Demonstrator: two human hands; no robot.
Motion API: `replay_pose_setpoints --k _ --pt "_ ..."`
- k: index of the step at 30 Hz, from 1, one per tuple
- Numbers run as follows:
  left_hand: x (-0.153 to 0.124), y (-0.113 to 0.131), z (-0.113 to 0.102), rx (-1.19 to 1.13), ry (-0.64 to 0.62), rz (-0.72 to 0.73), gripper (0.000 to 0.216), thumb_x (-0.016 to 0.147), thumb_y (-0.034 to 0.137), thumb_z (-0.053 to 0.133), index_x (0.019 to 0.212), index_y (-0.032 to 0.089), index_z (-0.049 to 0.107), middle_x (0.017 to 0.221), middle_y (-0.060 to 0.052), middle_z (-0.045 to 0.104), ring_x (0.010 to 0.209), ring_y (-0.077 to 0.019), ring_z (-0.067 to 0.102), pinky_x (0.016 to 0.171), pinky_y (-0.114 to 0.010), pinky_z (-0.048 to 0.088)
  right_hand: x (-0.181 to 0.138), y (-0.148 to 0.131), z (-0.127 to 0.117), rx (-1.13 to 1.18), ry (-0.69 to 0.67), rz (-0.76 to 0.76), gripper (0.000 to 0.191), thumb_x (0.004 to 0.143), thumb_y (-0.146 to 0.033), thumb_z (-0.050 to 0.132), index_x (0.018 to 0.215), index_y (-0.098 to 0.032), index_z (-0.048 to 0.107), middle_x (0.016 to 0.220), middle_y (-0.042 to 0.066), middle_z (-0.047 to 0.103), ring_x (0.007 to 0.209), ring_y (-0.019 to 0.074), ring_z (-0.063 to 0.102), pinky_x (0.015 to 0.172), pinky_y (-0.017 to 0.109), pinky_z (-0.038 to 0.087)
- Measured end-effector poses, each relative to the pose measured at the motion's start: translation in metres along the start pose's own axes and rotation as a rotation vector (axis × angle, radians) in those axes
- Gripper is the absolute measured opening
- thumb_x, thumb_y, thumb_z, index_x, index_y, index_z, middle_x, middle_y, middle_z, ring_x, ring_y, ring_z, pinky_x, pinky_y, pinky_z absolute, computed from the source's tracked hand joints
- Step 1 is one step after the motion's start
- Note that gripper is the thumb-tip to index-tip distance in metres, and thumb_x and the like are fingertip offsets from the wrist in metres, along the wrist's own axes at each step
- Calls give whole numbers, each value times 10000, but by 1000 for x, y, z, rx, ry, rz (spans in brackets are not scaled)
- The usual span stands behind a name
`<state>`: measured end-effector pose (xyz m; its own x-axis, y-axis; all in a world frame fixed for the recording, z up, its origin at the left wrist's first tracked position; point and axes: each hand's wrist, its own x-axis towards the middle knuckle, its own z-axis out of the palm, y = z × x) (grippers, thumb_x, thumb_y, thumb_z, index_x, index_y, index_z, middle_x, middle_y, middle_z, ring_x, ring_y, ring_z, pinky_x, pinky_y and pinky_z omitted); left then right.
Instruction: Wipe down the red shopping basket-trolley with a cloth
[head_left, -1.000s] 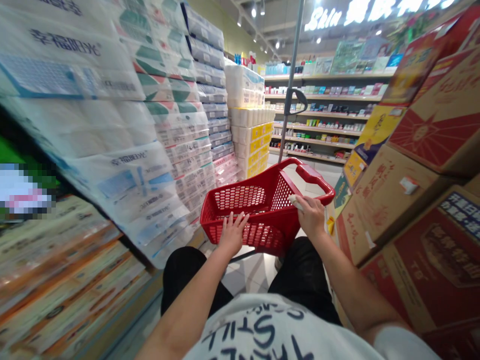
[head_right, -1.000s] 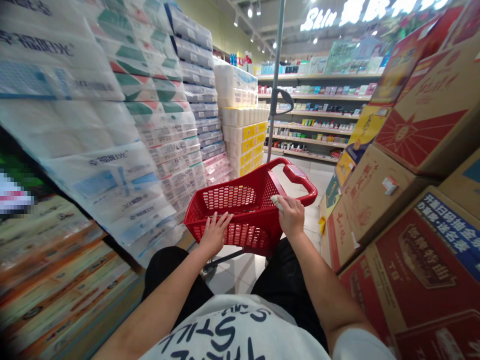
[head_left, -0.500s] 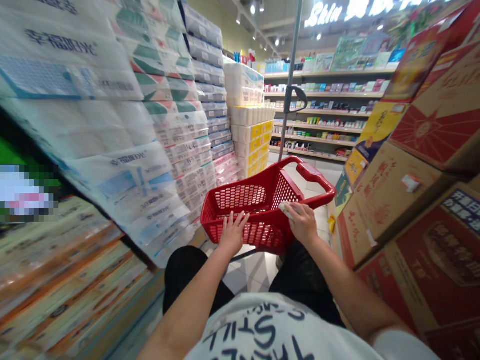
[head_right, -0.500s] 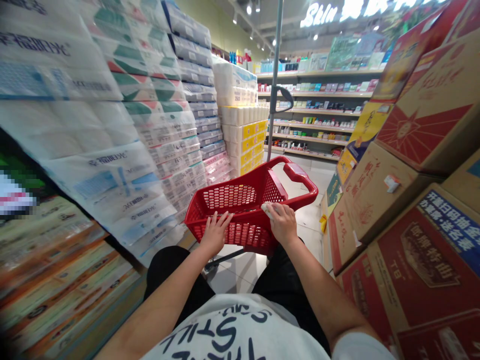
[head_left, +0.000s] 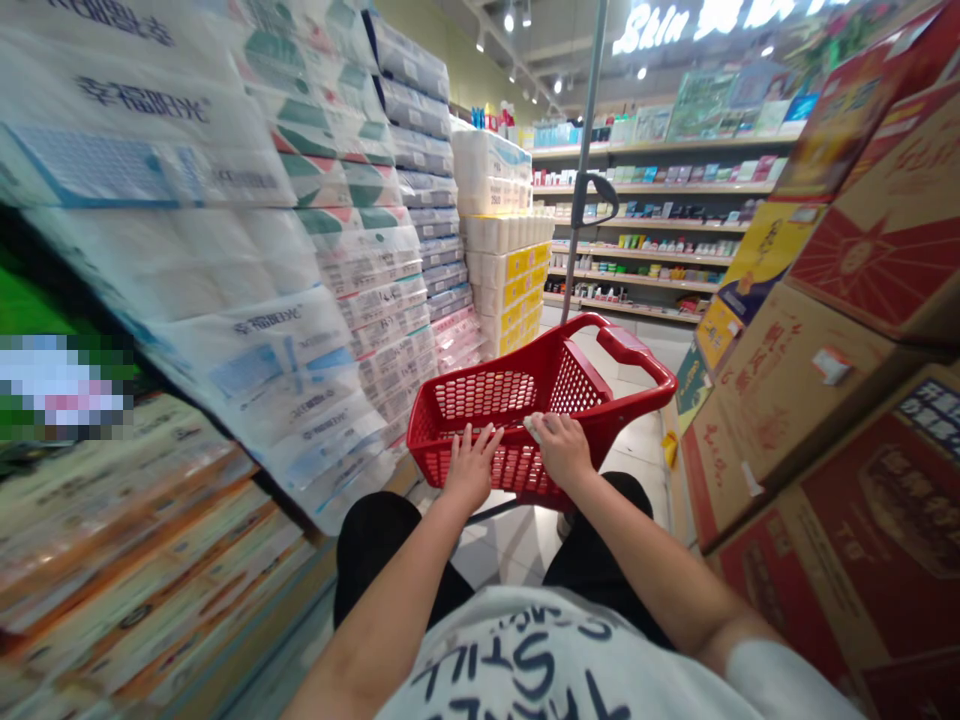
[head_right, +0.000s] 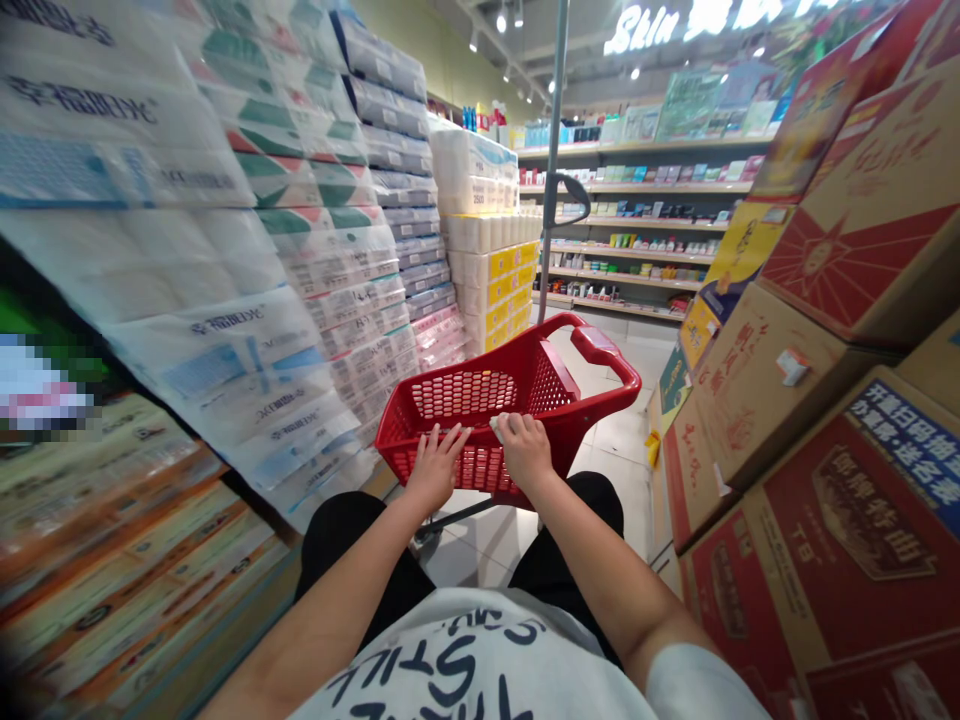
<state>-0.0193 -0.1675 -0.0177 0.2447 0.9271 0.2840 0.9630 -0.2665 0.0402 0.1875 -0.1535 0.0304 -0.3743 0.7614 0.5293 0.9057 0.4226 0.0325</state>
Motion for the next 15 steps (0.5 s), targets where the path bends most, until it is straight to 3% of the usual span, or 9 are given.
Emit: replay_pose_setpoints --k 5,11,15 --pt "-2 0 0 -8 4 8 794 775 97 451 1496 309 194 1575 45 202 1443 -355 78 1155 -572 142 6 -8 2 59 -89 -107 371 930 -199 421 1287 -232 515 1154 91 573 981 240 444 840 363 331" --pt "0 2 -1 -5 4 5 807 769 96 462 1497 306 185 1573 35 211 1443 -348 84 1150 -578 145 4 -15 6 -3 -7 -27 369 946 -212 396 1300 -209 501 1176 102 576 1006 247 445 855 374 319" --pt "-1 3 -1 7 22 2 708 831 164 452 1492 280 225 1567 27 233 1433 -352 134 1149 -569 165 2 -31 12 -2 -12 -126 423 923 -252 456 1342 -191 460 1265 102 540 1022 243 451 846 367 333"
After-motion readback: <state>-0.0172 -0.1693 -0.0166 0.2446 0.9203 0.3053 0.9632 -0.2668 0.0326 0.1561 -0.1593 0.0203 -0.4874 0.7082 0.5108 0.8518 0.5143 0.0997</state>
